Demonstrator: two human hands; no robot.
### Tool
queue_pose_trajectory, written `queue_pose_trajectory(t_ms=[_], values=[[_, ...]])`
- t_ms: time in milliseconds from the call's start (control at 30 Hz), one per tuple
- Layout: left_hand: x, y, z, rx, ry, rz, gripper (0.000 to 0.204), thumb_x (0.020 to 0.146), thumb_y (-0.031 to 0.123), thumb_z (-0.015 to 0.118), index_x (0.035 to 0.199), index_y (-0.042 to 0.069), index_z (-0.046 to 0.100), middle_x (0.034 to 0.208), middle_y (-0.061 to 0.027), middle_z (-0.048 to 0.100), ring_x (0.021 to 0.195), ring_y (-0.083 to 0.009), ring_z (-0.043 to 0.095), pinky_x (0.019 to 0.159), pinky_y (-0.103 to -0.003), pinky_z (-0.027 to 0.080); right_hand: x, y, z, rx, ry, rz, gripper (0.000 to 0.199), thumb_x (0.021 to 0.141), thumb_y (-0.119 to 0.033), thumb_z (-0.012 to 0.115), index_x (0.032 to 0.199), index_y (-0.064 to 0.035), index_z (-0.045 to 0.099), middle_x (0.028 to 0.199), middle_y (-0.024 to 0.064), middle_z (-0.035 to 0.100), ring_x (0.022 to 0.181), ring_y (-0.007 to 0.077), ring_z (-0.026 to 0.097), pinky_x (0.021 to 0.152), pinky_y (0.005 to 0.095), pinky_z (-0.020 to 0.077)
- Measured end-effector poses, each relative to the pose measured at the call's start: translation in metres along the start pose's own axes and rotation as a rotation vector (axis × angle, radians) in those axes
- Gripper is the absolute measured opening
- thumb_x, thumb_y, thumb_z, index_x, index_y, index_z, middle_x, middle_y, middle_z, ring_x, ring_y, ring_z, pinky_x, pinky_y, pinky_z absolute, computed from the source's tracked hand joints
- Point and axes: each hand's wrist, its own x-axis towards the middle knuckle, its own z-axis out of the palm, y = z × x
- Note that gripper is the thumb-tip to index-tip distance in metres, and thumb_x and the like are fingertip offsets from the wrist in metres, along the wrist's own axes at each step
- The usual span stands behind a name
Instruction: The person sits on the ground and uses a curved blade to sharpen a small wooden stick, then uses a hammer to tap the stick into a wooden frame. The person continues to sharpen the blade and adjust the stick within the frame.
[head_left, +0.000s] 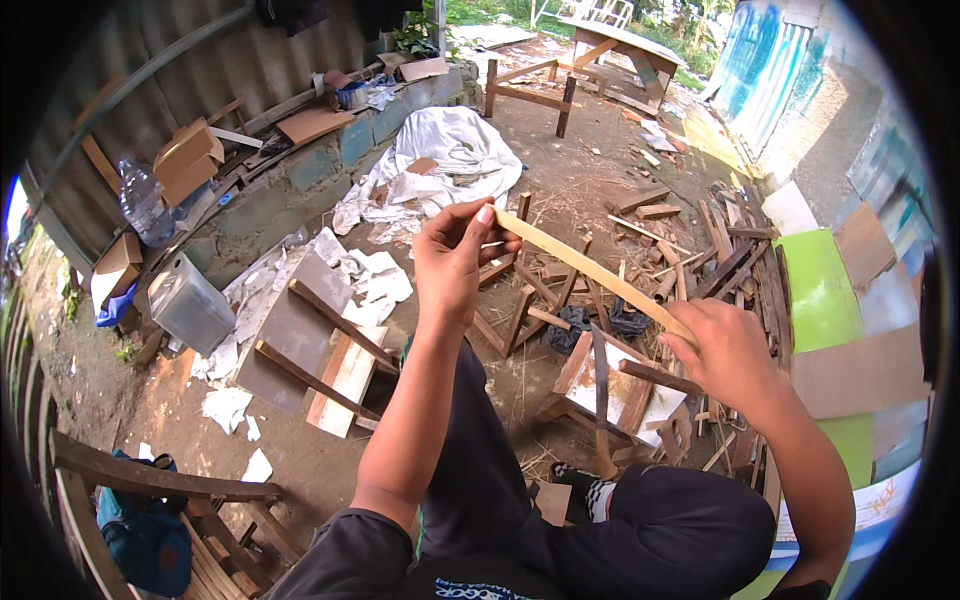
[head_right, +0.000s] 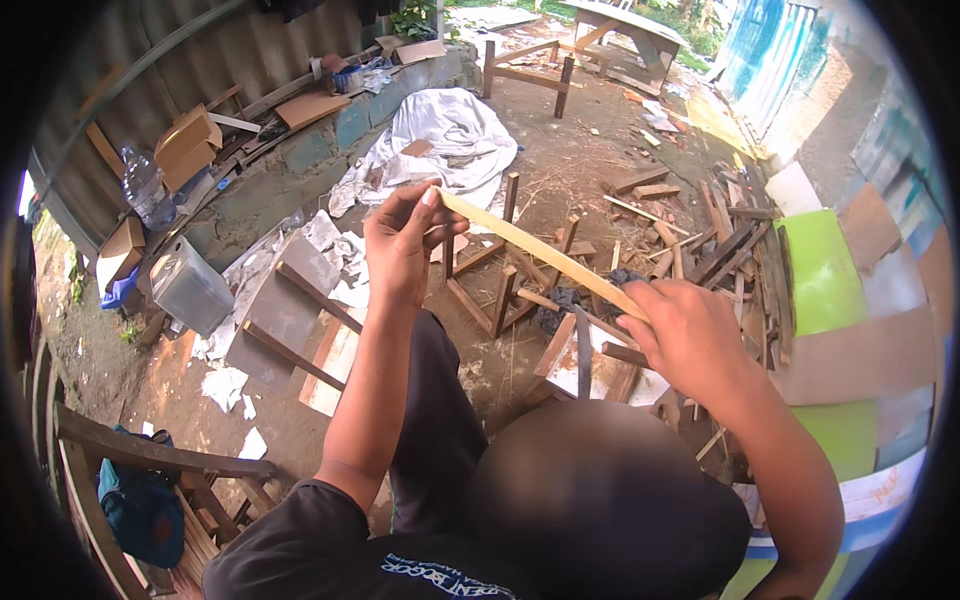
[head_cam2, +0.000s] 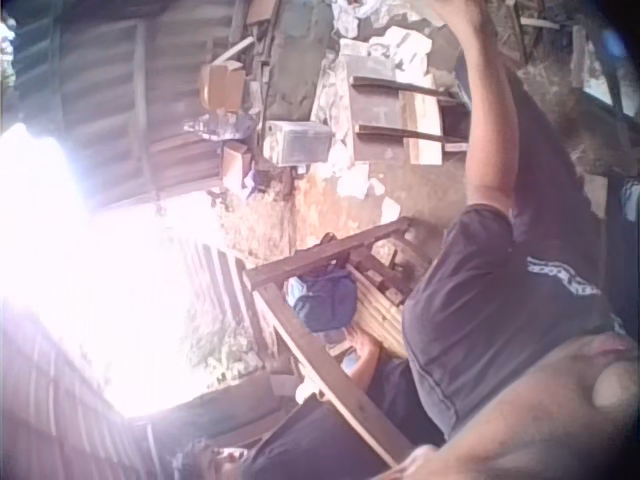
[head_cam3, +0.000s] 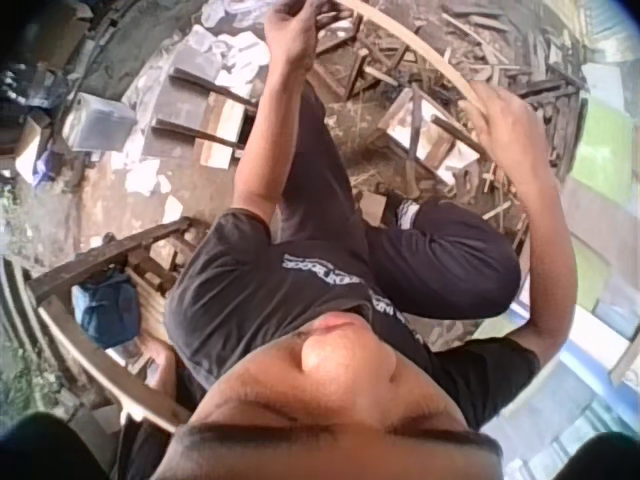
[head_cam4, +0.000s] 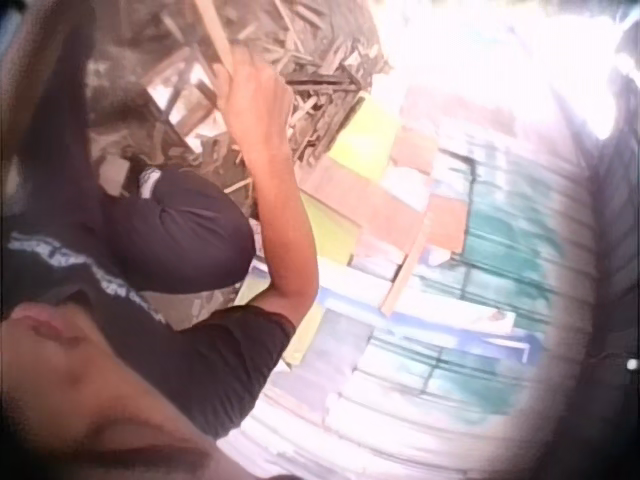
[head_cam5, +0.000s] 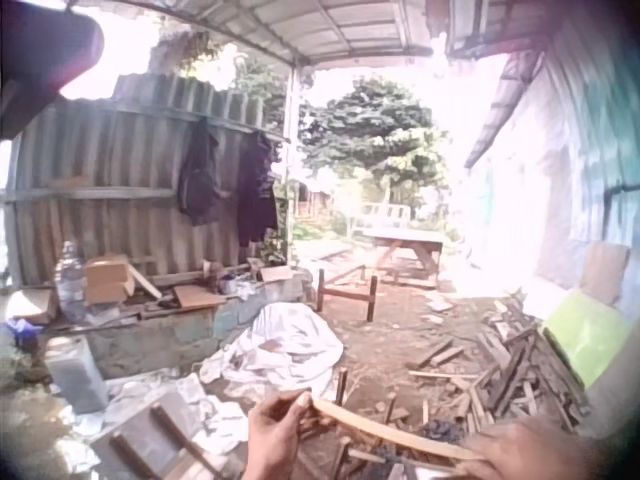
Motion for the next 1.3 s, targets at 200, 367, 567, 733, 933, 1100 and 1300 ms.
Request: queue_pose_trajectory(t_ms=[200, 367, 567, 733, 933, 1100, 1300], values=[[0.003, 0.059, -0.027, 0.259, -0.018, 0.149, 0.026, 0.102, 0.012, 0.072, 0.117, -0.008, 0.067, 0.099, -0.0154, 0.074, 0.087, -0.0222, 0.076, 0.081, -0.038, 0.067, 0.041, -0.009, 0.019, -0.008, 0.09, -0.06, 0.025, 0.092, -0.024, 0.076, 0.107, -0.0057, 0.069, 0.091, 0.01, 0.067, 0.09, 0.0326, 0.068, 0.075, 0.0464, 0.0558], [-0.004, 0.077, -0.052, 0.306, -0.033, 0.148, 0.018, 0.102, 0.007, 0.07, 0.112, -0.008, 0.067, 0.098, -0.0155, 0.074, 0.088, -0.0232, 0.077, 0.081, -0.036, 0.067, 0.062, -0.005, 0.044, 0.132, 0.247, -0.047, 0.025, 0.096, -0.024, 0.074, 0.112, -0.0053, 0.067, 0.092, 0.0124, 0.067, 0.092, 0.0355, 0.068, 0.077, 0.0467, 0.0566], [-0.021, 0.04, -0.064, 0.347, 0.094, 0.059, 0.016, 0.102, 0.006, 0.068, 0.109, -0.009, 0.066, 0.096, -0.016, 0.074, 0.085, -0.0229, 0.077, 0.08, -0.035, 0.067, -0.007, 0.012, 0.183, 0.254, -0.222, 0.552, 0.062, 0.098, -0.051, 0.069, 0.126, 0.0035, 0.064, 0.104, 0.0264, 0.071, 0.099, 0.0389, 0.072, 0.083, 0.0487, 0.058], [-0.032, -0.019, -0.091, 0.316, 0.162, -0.113, 0.019, 0.102, 0.008, 0.068, 0.111, -0.009, 0.065, 0.097, -0.0157, 0.073, 0.086, -0.0247, 0.076, 0.081, -0.036, 0.067, -0.056, 0.013, 0.305, 0.142, -0.802, 0.399, 0.091, 0.091, -0.082, 0.054, 0.106, 0.0039, 0.078, 0.11, 0.0253, 0.076, 0.104, 0.0428, 0.074, 0.093, 0.0494, 0.0581], [-0.04, -0.056, -0.076, 0.295, 0.124, -0.166, 0.02, 0.102, 0.008, 0.068, 0.111, -0.01, 0.064, 0.096, -0.0179, 0.072, 0.083, -0.0258, 0.077, 0.079, -0.036, 0.067, -0.067, -0.002, 0.337, 0.364, -0.529, 0.763, 0.067, 0.085, -0.056, 0.079, 0.104, 0.0081, 0.077, 0.106, 0.0309, 0.074, 0.106, 0.0464, 0.072, 0.091, 0.0513, 0.0587], [-0.036, -0.044, -0.084, 0.295, 0.187, -0.126, 0.02, 0.103, 0.008, 0.067, 0.113, -0.01, 0.062, 0.097, -0.0186, 0.072, 0.084, -0.027, 0.077, 0.079, -0.036, 0.067, -0.07, 0.019, 0.31, 0.254, -0.418, 0.778, 0.051, 0.088, -0.042, 0.08, 0.104, 0.0065, 0.076, 0.106, 0.0298, 0.074, 0.103, 0.0456, 0.073, 0.089, 0.0513, 0.0596], [-0.034, -0.03, -0.09, 0.241, 0.243, -0.106, 0.02, 0.103, 0.007, 0.067, 0.112, -0.009, 0.061, 0.098, -0.0195, 0.072, 0.087, -0.0275, 0.077, 0.082, -0.036, 0.067, -0.088, 0.036, 0.331, 0.175, -0.32, 0.756, 0.058, 0.088, -0.045, 0.081, 0.119, 0.0027, 0.069, 0.109, 0.0286, 0.073, 0.104, 0.0453, 0.073, 0.089, 0.0521, 0.0595]])
